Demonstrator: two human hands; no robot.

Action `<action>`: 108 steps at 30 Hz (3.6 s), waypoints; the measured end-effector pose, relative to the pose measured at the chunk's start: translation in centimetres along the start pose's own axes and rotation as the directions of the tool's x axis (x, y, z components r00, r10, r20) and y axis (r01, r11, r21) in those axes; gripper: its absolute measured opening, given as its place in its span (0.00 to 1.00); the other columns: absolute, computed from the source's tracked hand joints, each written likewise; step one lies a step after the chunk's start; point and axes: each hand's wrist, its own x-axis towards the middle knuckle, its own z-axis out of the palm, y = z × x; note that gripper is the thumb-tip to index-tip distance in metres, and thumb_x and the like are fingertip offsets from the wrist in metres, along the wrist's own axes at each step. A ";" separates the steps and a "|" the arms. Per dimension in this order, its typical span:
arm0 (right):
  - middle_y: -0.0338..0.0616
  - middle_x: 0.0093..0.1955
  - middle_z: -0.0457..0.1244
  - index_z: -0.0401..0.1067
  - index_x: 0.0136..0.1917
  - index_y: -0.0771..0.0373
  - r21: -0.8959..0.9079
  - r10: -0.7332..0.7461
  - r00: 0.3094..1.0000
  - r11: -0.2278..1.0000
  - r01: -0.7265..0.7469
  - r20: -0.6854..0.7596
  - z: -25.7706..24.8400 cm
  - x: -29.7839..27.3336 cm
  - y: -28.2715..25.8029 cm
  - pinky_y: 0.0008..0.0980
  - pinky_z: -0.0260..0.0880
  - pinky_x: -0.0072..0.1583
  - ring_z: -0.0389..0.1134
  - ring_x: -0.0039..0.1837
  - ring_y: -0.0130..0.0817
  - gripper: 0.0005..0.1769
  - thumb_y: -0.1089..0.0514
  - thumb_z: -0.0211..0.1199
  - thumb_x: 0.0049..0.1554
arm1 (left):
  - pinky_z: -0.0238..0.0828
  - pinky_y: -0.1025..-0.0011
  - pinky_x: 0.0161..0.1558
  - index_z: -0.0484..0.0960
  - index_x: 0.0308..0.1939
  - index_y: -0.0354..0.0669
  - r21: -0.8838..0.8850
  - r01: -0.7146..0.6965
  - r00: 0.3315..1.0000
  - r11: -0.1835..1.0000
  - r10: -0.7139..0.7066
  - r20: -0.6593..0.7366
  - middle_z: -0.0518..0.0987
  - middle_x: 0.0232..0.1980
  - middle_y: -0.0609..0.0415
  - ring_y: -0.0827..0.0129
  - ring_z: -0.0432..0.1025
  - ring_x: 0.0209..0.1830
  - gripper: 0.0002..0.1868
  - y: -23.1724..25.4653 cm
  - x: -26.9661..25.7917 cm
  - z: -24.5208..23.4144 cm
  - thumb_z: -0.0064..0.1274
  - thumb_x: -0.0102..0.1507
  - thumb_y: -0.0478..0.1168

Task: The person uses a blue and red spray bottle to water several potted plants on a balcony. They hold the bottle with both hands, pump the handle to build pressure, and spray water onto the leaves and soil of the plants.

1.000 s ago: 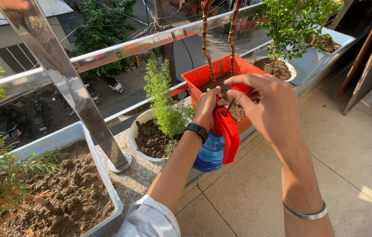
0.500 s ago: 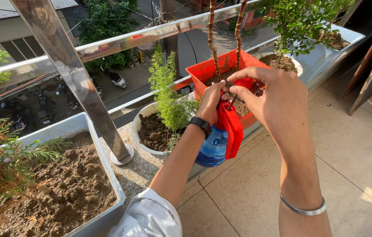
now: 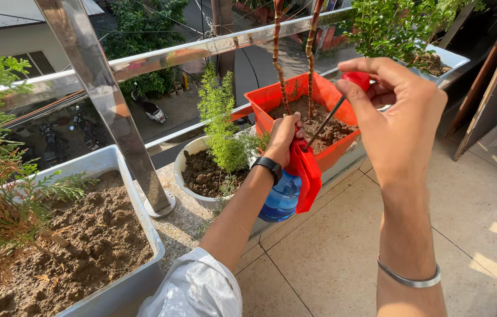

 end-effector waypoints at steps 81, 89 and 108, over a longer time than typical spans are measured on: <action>0.36 0.37 0.71 0.82 0.49 0.56 -0.194 0.049 0.954 0.981 0.010 0.297 4.1 -1.6 5.0 0.28 0.63 0.36 0.67 0.31 0.27 0.13 0.56 0.78 0.50 | 0.68 0.68 0.27 0.71 0.33 0.43 -0.087 -0.060 0.997 0.994 0.064 0.045 0.70 0.28 0.56 0.71 0.66 0.22 0.09 0.4 0.7 -1.2 0.45 0.66 0.42; 0.51 0.54 0.71 0.74 0.59 0.76 0.246 -0.240 0.969 0.937 0.248 -0.062 1.6 -0.6 3.8 0.21 0.71 0.45 0.72 0.47 0.27 0.06 0.70 0.67 0.70 | 0.69 0.68 0.26 0.66 0.31 0.42 -0.023 -0.086 0.996 0.996 0.087 0.019 0.63 0.27 0.60 0.75 0.60 0.20 0.10 -1.1 1.6 -0.9 0.45 0.67 0.39; 0.39 0.38 0.71 0.82 0.50 0.55 -0.119 0.161 0.842 0.986 -0.116 0.515 3.6 -2.0 7.9 0.25 0.70 0.38 0.72 0.33 0.25 0.14 0.58 0.76 0.49 | 0.72 0.67 0.27 0.73 0.33 0.41 0.012 -0.126 0.992 0.992 0.126 -0.018 0.72 0.28 0.54 0.69 0.69 0.24 0.09 -0.6 1.4 -1.4 0.49 0.62 0.43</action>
